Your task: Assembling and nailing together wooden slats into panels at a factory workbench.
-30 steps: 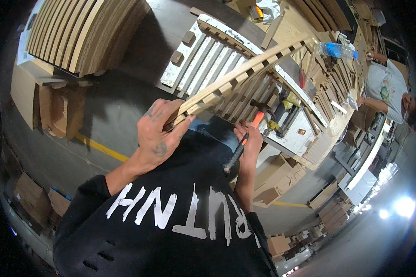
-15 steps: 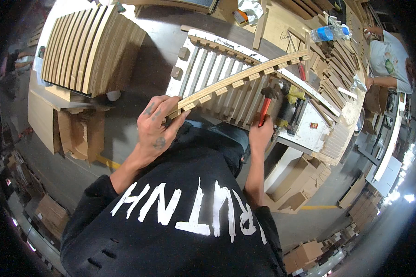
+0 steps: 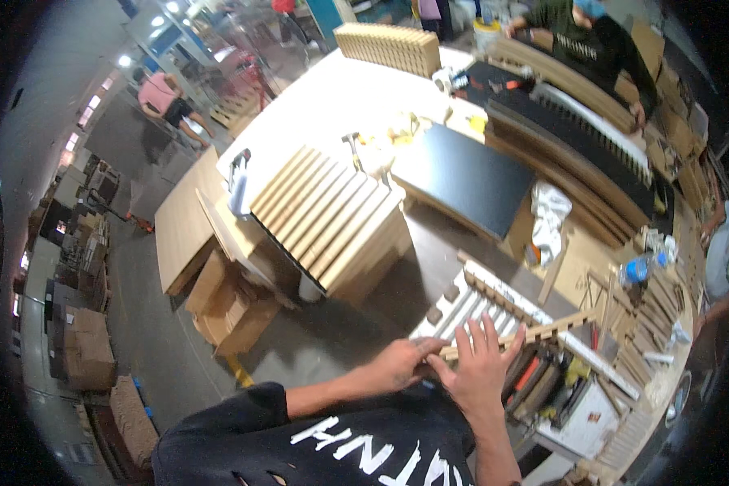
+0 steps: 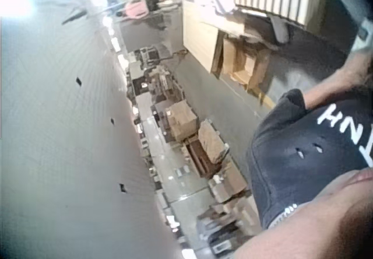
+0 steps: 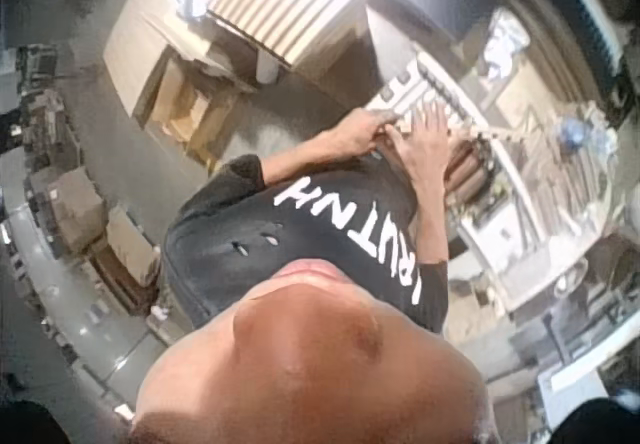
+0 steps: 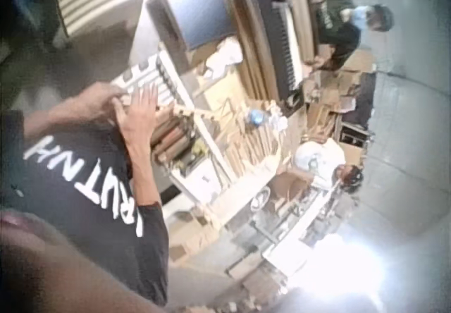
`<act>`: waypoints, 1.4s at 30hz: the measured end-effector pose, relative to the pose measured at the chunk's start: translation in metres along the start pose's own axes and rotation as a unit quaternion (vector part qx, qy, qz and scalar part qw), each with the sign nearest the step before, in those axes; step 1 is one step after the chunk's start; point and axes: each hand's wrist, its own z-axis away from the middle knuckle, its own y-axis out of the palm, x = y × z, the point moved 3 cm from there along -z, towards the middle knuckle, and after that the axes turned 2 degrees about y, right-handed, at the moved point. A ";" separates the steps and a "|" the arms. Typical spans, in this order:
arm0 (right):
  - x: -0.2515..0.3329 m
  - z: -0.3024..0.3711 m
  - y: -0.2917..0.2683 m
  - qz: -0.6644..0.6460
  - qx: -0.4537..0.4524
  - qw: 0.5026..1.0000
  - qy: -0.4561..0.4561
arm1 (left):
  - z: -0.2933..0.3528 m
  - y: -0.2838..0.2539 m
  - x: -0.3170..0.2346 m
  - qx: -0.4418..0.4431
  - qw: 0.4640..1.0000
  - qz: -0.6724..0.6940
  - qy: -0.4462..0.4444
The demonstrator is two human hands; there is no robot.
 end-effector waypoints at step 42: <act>-0.362 0.143 0.077 0.067 -0.190 0.864 0.461 | -0.039 -0.018 -0.026 0.121 0.980 -0.147 0.058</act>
